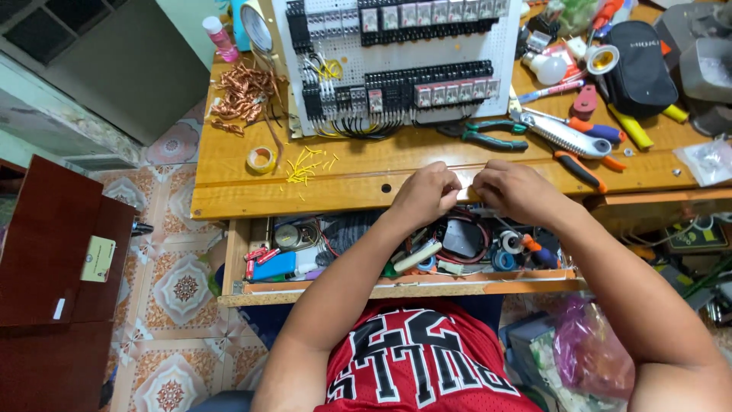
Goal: Stripping insulation from wires and preparing them for connection to an electrical panel
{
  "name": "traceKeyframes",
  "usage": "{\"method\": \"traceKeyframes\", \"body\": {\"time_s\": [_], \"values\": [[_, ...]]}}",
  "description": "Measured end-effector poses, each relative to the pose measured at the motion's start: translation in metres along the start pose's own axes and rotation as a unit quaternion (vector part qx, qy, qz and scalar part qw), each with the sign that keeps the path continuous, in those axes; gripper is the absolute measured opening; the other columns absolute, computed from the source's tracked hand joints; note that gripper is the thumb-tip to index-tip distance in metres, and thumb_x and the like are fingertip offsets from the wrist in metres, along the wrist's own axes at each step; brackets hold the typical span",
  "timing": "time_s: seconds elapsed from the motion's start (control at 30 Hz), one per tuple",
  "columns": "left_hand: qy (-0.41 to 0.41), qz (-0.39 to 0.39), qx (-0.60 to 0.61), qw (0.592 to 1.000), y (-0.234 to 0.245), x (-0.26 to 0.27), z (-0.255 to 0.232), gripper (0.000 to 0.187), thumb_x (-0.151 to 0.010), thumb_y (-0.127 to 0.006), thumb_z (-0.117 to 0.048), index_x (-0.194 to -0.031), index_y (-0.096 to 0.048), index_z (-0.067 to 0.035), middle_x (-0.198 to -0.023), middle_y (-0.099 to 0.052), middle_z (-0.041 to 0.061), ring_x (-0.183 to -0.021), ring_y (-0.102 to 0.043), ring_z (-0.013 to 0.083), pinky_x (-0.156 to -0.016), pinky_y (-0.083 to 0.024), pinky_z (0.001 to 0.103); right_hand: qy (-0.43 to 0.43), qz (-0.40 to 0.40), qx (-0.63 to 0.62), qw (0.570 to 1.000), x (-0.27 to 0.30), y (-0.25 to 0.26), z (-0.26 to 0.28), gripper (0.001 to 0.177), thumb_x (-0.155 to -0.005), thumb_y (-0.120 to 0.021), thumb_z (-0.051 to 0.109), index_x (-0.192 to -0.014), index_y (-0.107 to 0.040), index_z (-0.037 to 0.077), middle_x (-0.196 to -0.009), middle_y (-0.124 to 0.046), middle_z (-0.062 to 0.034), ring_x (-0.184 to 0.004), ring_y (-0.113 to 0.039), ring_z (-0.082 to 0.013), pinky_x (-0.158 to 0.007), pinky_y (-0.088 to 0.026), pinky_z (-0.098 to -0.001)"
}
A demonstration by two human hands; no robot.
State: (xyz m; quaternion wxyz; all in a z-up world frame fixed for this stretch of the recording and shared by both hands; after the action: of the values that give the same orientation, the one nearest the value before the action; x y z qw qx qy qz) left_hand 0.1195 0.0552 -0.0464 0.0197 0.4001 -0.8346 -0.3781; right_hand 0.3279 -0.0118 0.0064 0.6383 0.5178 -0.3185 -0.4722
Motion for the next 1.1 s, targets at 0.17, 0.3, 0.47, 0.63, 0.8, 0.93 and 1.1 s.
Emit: {"method": "traceKeyframes", "body": {"time_s": [0.17, 0.3, 0.47, 0.63, 0.8, 0.93, 1.1], "values": [[-0.014, 0.008, 0.02, 1.0, 0.006, 0.002, -0.003, 0.012, -0.085, -0.068, -0.019, -0.093, -0.073, -0.011, -0.089, -0.064, 0.015, -0.089, -0.07, 0.0419, -0.072, -0.059, 0.049, 0.039, 0.03, -0.038, 0.998, -0.024, 0.007, -0.005, 0.012, -0.09, -0.07, 0.024, -0.092, -0.067, 0.012, -0.087, -0.066, -0.0102, -0.091, -0.071, -0.0379, -0.078, -0.057, -0.0472], [-0.019, 0.014, 0.022, 0.999, 0.003, 0.001, 0.003, 0.01, -0.084, -0.069, -0.021, -0.091, -0.072, -0.014, -0.088, -0.063, 0.01, -0.087, -0.07, 0.0382, -0.07, -0.058, 0.045, 0.033, 0.033, -0.06, 0.997, -0.038, 0.018, -0.01, 0.012, -0.088, -0.073, 0.021, -0.09, -0.072, 0.009, -0.083, -0.07, -0.0112, -0.089, -0.072, -0.0383, -0.078, -0.056, -0.0474], [-0.016, 0.01, 0.029, 0.999, 0.005, 0.003, 0.001, 0.009, -0.084, -0.07, -0.019, -0.091, -0.072, -0.013, -0.087, -0.062, 0.011, -0.085, -0.069, 0.0381, -0.068, -0.058, 0.045, -0.023, 0.009, -0.076, 0.997, -0.022, 0.016, -0.033, 0.01, -0.087, -0.076, 0.021, -0.091, -0.075, 0.012, -0.084, -0.073, -0.0078, -0.09, -0.073, -0.0337, -0.08, -0.056, -0.0437], [-0.002, 0.004, 0.039, 0.999, 0.003, 0.001, 0.004, 0.01, -0.083, -0.07, -0.019, -0.092, -0.07, -0.015, -0.087, -0.063, 0.009, -0.084, -0.071, 0.0353, -0.069, -0.059, 0.044, -0.074, -0.018, -0.071, 0.995, 0.009, 0.003, -0.034, 0.011, -0.087, -0.078, 0.022, -0.094, -0.076, 0.014, -0.083, -0.073, -0.0049, -0.089, -0.073, -0.0303, -0.08, -0.056, -0.0403], [-0.013, -0.041, 0.051, 0.998, -0.001, -0.002, 0.011, 0.01, -0.083, -0.071, -0.017, -0.092, -0.069, -0.013, -0.079, -0.064, 0.007, -0.081, -0.071, 0.0324, -0.07, -0.059, 0.041, 0.028, -0.056, 0.105, 0.993, 0.028, -0.016, -0.017, 0.01, -0.099, -0.063, 0.024, -0.1, -0.067, 0.015, -0.092, -0.064, -0.0028, -0.088, -0.069, -0.0285, -0.074, -0.057, -0.0385], [-0.008, -0.051, 0.066, 0.996, 0.003, 0.0, 0.008, 0.01, -0.083, -0.072, -0.016, -0.092, -0.068, -0.014, -0.078, -0.064, 0.005, -0.08, -0.072, 0.0294, -0.069, -0.059, 0.038, 0.104, -0.009, 0.137, 0.985, 0.008, -0.01, -0.014, 0.017, -0.102, -0.053, 0.022, -0.098, -0.067, 0.012, -0.087, -0.063, -0.0027, -0.09, -0.069, -0.0266, -0.073, -0.056, -0.0346], [-0.01, -0.046, 0.071, 0.996, 0.011, 0.001, 0.0, 0.01, -0.081, -0.074, -0.013, -0.09, -0.068, -0.011, -0.076, -0.064, 0.01, -0.077, -0.071, 0.0336, -0.067, -0.058, 0.041, 0.126, 0.019, 0.057, 0.99, -0.019, -0.013, -0.026, 0.013, -0.095, -0.06, 0.022, -0.095, -0.064, 0.009, -0.091, -0.065, -0.0072, -0.09, -0.067, -0.036, -0.072, -0.056, -0.0447]]}}
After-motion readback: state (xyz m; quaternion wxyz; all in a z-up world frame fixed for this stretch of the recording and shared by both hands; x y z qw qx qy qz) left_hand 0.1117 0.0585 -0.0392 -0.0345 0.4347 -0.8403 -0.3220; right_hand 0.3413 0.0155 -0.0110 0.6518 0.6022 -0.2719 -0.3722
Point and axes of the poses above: each hand's wrist, its own x-axis away from the middle knuckle, its own y-axis out of the back of the hand, z = x × y, the point moved 1 cm from there along -x, towards the middle knuckle
